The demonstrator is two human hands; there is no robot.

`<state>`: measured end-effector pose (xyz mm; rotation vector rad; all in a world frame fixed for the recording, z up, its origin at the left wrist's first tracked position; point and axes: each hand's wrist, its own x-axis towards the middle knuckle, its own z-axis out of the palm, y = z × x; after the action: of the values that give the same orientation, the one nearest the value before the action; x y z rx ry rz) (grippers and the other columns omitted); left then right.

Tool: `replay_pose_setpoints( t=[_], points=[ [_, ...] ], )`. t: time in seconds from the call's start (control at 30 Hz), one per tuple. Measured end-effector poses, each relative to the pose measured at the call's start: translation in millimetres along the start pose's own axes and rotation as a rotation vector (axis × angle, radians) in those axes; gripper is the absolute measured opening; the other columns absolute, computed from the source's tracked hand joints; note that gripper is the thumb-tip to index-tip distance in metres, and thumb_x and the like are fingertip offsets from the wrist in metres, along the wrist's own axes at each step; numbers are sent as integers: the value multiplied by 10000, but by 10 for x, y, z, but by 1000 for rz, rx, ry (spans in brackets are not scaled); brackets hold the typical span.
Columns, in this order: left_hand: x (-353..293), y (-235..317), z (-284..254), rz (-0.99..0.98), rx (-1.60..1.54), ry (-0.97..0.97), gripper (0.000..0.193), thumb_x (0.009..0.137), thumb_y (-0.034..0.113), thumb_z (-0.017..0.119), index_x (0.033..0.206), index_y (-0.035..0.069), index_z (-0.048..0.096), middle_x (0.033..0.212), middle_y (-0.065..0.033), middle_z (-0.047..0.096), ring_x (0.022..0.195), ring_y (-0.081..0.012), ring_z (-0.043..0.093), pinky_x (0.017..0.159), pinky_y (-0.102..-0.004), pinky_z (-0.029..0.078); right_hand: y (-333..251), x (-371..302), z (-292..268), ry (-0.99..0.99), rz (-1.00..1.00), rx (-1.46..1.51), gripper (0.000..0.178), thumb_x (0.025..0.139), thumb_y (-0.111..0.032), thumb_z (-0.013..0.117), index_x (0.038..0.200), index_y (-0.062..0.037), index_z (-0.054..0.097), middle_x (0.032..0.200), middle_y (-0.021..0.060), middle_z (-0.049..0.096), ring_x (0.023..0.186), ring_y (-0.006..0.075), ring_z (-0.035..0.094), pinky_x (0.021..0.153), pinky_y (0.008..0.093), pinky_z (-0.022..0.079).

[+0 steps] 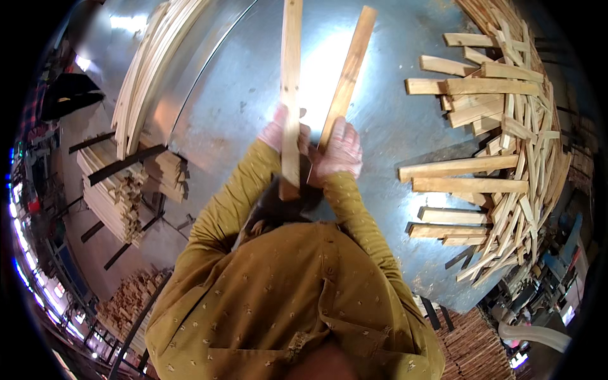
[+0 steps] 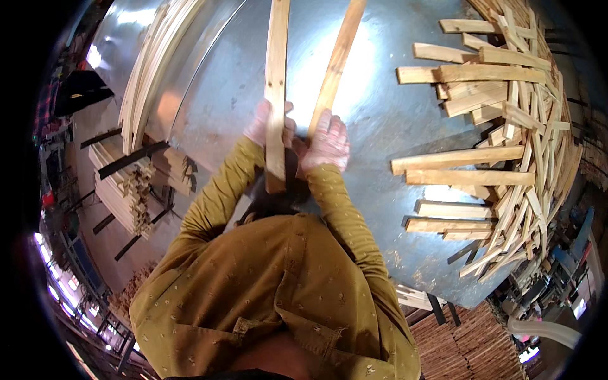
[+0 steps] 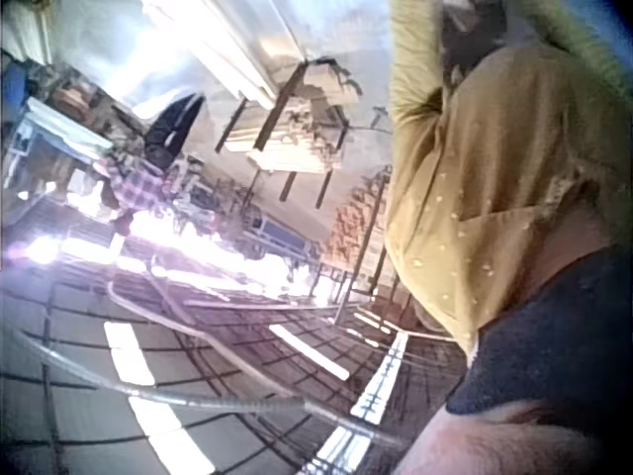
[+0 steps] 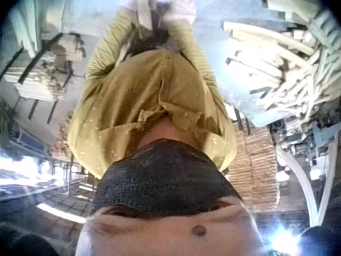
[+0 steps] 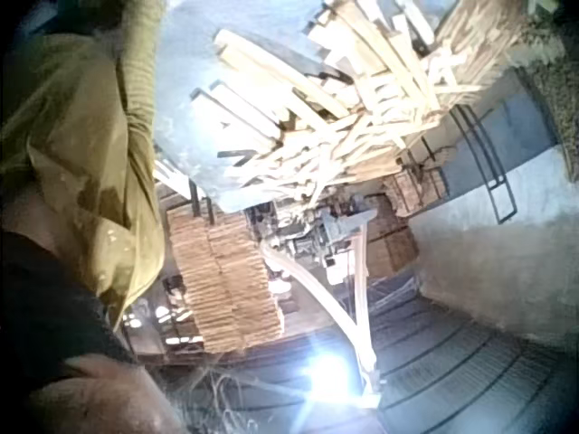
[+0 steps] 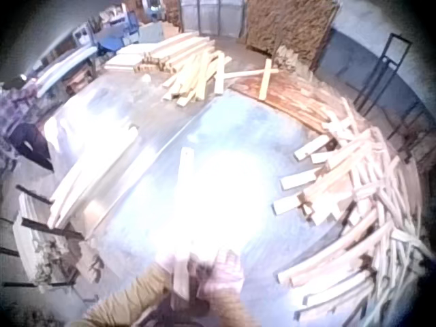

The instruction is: The person sorts and stacks thin wooden planks on a metal table. They pick up planks from a pile, align them, and place them into a neat stack, occasionally moving the stack to a different location on the table.

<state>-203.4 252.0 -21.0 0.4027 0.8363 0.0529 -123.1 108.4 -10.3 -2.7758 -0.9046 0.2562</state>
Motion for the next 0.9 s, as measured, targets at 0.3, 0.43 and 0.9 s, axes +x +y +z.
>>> replay_pose_setpoints(
  t=[0.3, 0.43, 0.9],
  points=[
    [-457, 147, -329, 352, 943, 360, 633, 889, 385, 664, 1344, -8, 465, 1040, -162, 618, 963, -297, 626, 873, -423, 522, 308, 107, -29, -531, 167, 2296, 556, 799, -34, 613, 1317, 89, 454, 1065, 195, 615, 963, 271, 643, 922, 363, 534],
    [-752, -116, -135, 153, 501, -101, 762, 888, 384, 684, 1458, 3, 351, 1149, -141, 588, 1007, -268, 615, 827, -405, 550, 185, 82, -192, -469, 339, 2176, 479, 862, -24, 623, 1311, 74, 485, 1037, 160, 656, 895, 239, 658, 817, 352, 561],
    [354, 2659, 1546, 516, 617, 279, 497, 960, 383, 567, 1299, 20, 546, 1120, -175, 662, 905, -234, 689, 778, -348, 553, 1568, -574, -191, 599, 349, 806, 480, 942, -29, 545, 1407, 21, 439, 1289, 151, 590, 1165, 227, 572, 1001, 336, 464]
  ],
)
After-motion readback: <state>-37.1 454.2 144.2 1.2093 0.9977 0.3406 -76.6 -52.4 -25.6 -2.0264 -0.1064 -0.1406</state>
